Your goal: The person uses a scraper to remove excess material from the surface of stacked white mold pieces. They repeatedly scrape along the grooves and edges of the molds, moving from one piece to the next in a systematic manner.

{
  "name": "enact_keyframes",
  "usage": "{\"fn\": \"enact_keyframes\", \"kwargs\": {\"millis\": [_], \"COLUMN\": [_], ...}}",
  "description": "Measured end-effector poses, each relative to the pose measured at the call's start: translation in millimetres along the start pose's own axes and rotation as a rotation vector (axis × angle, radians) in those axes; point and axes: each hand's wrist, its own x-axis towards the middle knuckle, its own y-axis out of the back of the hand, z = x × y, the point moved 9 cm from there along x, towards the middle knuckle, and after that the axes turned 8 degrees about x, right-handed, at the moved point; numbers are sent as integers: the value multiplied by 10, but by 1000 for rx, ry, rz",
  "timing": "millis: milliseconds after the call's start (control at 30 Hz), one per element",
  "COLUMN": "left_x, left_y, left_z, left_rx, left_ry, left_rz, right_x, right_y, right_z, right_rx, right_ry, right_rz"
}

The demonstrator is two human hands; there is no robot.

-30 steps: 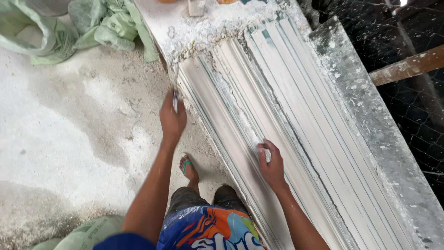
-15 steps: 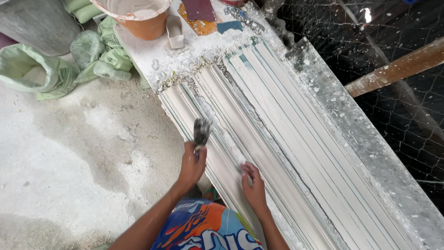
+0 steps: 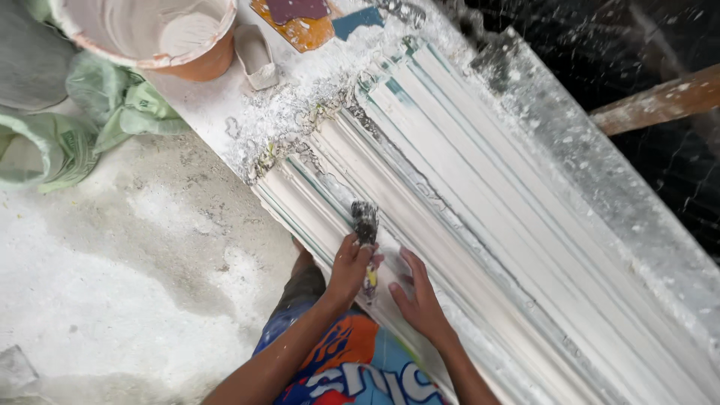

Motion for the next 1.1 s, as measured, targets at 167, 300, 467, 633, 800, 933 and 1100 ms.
{"fn": "enact_keyframes", "kwargs": {"millis": [167, 300, 467, 633, 800, 933, 1100], "left_x": [259, 316, 384, 431, 915, 911, 985], "left_y": [138, 279, 351, 38, -467, -1116, -1058], "left_z": [179, 764, 1533, 1912, 1431, 782, 733], "left_rx": [178, 440, 938, 1395, 1692, 1572, 1407], "left_ry": [-84, -327, -725, -1144, -1173, -1385, -1648], "left_rz": [-270, -319, -219, -33, -118, -105, -187], "right_x": [573, 920, 1124, 1353, 1383, 892, 1145], "right_y": [-579, -470, -104, 206, 429, 875, 829], "right_z": [-538, -650, -511, -236, -226, -305, -261], "right_rx": [27, -15, -218, -478, -521, -557, -644], "right_ry": [-188, -180, -331, -344, -337, -475, -480], "right_rz": [-6, 166, 286, 275, 117, 49, -85]}}
